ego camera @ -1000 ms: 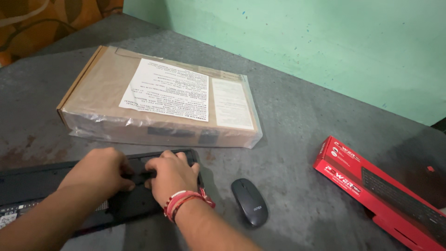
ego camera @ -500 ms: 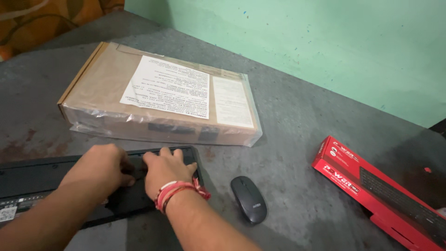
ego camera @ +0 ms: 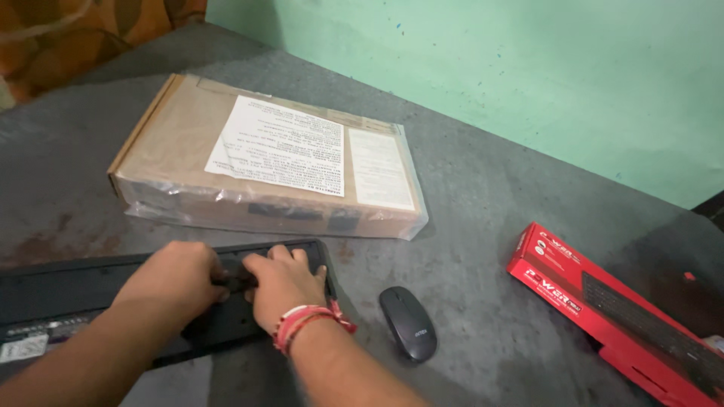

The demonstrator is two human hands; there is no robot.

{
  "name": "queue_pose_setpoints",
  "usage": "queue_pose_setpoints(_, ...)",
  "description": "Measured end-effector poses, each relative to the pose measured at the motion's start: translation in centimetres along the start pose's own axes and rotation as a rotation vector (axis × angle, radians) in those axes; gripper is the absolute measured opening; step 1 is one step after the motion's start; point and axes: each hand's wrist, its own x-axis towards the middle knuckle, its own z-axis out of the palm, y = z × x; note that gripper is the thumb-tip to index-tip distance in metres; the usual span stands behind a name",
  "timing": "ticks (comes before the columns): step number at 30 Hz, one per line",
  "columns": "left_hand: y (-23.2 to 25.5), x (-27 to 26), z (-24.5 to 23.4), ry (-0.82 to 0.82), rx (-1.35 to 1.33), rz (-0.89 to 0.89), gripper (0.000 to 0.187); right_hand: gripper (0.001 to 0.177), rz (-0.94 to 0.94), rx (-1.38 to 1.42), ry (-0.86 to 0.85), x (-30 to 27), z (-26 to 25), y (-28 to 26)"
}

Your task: The person inserts a battery into a wireless mouse and then into a wireless keyboard, closing both battery compartments. The person then removes the plastic wrap from a cardboard box.

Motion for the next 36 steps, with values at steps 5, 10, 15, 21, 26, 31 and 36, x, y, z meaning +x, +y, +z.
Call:
queue_pose_setpoints(5,0.4,3.0,-4.4,-0.198,0.159,0.251,0.033,0.038,-0.385,0.026,-0.199,2.5,-2.2,3.7)
queue_pose_setpoints(10,1.3,3.9,-11.1,-0.173,0.189,0.155,0.035,0.038,-0.191,0.239,-0.487,5.0,-7.0,7.5)
queue_pose_setpoints(15,2.4,2.8,-13.3,-0.159,0.143,0.186,0.036,0.033,-0.089,0.239,-0.409,5.0,-8.9,6.4)
queue_pose_setpoints(21,0.9,1.0,-8.4,-0.227,0.205,0.115,0.041,0.036,-0.087,0.149,-0.45,4.0,-5.5,4.1)
queue_pose_setpoints(26,-0.7,2.5,-5.5,-0.354,0.255,0.197,0.048,0.027,-0.093,-0.021,-0.097,3.1,-2.4,2.5)
queue_pose_setpoints(31,-1.8,3.0,-3.4,-0.288,0.151,0.177,0.062,0.017,0.009,0.045,-0.121,2.8,-2.5,1.3)
queue_pose_setpoints(36,-1.9,4.0,-3.0,-0.232,0.115,0.175,0.072,0.008,0.046,0.109,-0.11,2.7,-2.3,1.1)
